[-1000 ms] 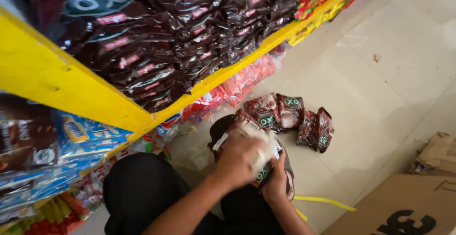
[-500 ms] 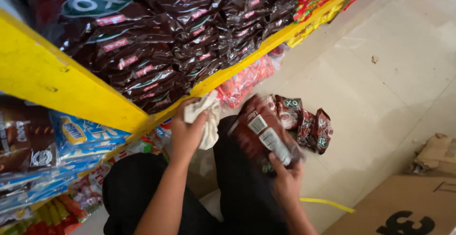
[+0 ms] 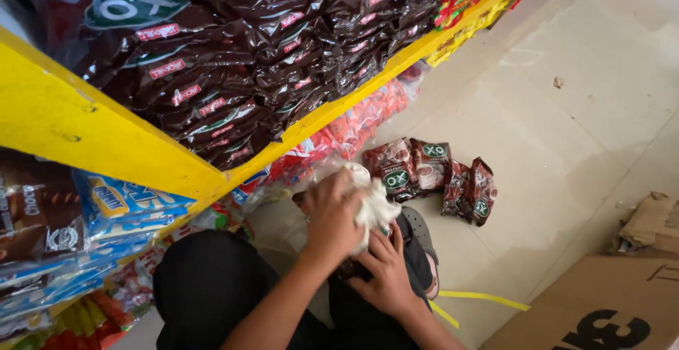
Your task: Stocking and organizing coffee bags on a grocery store shelf while sitting on the floor.
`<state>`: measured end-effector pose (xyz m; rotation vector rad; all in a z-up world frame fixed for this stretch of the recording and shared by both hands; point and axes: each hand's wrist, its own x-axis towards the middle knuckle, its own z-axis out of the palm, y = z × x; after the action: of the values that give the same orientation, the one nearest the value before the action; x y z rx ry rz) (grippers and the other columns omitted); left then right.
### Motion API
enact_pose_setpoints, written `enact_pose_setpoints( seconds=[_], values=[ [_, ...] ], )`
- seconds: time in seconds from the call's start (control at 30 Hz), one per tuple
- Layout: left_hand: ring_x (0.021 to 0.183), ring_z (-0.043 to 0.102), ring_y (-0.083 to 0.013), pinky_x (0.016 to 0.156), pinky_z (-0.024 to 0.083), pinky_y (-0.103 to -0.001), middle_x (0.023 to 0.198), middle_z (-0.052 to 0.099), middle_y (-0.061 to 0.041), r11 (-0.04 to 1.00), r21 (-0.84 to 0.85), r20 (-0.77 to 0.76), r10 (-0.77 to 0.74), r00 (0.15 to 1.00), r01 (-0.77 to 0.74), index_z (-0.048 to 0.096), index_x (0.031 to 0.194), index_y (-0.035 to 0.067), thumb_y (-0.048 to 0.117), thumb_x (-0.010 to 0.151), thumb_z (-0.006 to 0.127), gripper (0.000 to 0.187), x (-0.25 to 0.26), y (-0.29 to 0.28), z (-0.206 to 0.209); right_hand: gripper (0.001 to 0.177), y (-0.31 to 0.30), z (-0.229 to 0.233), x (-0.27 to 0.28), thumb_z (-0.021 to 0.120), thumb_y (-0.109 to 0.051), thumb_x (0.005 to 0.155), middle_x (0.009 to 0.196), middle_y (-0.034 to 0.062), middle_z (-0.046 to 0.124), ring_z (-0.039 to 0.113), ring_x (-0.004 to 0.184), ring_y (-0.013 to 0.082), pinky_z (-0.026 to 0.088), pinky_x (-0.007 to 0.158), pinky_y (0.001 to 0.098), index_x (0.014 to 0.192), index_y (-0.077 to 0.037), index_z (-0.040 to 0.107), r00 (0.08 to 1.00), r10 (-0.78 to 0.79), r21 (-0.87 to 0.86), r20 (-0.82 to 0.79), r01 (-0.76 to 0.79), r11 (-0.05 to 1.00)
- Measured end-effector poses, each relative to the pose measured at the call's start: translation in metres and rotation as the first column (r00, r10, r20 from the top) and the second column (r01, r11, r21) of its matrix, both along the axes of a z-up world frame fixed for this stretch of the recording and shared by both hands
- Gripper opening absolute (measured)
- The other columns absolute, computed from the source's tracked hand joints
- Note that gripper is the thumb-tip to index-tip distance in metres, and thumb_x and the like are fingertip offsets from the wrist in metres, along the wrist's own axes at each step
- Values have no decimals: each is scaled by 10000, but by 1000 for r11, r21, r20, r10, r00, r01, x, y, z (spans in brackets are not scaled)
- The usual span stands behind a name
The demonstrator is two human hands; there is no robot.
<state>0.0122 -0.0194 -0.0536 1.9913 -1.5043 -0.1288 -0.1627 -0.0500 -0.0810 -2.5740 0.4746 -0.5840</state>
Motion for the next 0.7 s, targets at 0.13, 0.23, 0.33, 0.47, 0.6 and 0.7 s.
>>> enact_pose_setpoints(
  seconds=[0.13, 0.23, 0.33, 0.47, 0.6, 0.7],
  values=[
    [1162, 570, -361, 983, 477, -537, 1284, 576, -143, 971, 71, -108, 234, 966, -228, 591, 1126, 57, 16, 685, 740, 468, 35, -7, -10, 477, 1, 28, 3, 713, -214, 642, 1423, 85, 594, 455, 1417, 303, 69, 1260, 596, 1112, -166, 778, 986, 12, 99, 165, -29, 995],
    [1049, 625, -324, 944, 553, -445, 1168, 612, -139, 963, 90, -176, 267, 947, -255, 557, 1176, 56, -34, 722, 736, 496, 36, -1, -16, 337, 1, 16, -1, 620, -155, 793, 1524, 155, 439, 337, 1487, 370, 115, 1258, 564, 1103, -107, 741, 945, -192, 251, 263, 125, 960],
    [1086, 602, -329, 988, 510, -434, 1179, 605, -138, 977, -52, -83, 201, 976, -206, 584, 1196, 50, -22, 639, 761, 589, 11, 4, 1, 318, -3, -5, -2, 635, -90, 863, 1587, 202, 355, 321, 1500, 406, 284, 1198, 507, 1180, -61, 646, 898, -401, 410, 180, 303, 861],
    [1016, 609, -288, 867, 507, -408, 1144, 646, -81, 962, -228, -96, -179, 979, 153, 697, 1174, 34, 43, 736, 744, 440, -31, 14, 25, 593, -12, -32, -10, 607, -280, 841, 1417, 196, 485, 491, 1304, 362, 382, 1121, 451, 1349, 13, 521, 900, -409, 460, 149, 303, 835],
    [873, 605, -286, 814, 487, -393, 1015, 645, -109, 923, -306, -45, -259, 965, 233, 706, 1024, -10, 37, 819, 677, 212, -6, 1, 26, 442, -14, -22, -5, 651, -173, 817, 1315, 150, 531, 549, 1169, 313, 430, 1038, 393, 1217, -8, 567, 892, -434, 487, 125, 326, 810],
    [918, 644, -310, 807, 527, -424, 1111, 658, -155, 987, -48, -129, 144, 981, -151, 642, 1178, 12, -33, 810, 596, 374, 30, -12, -2, 323, -14, -17, -1, 686, -83, 778, 1275, 136, 531, 557, 1173, 297, 439, 1030, 384, 1089, -62, 600, 877, -460, 559, 139, 314, 767]
  ],
)
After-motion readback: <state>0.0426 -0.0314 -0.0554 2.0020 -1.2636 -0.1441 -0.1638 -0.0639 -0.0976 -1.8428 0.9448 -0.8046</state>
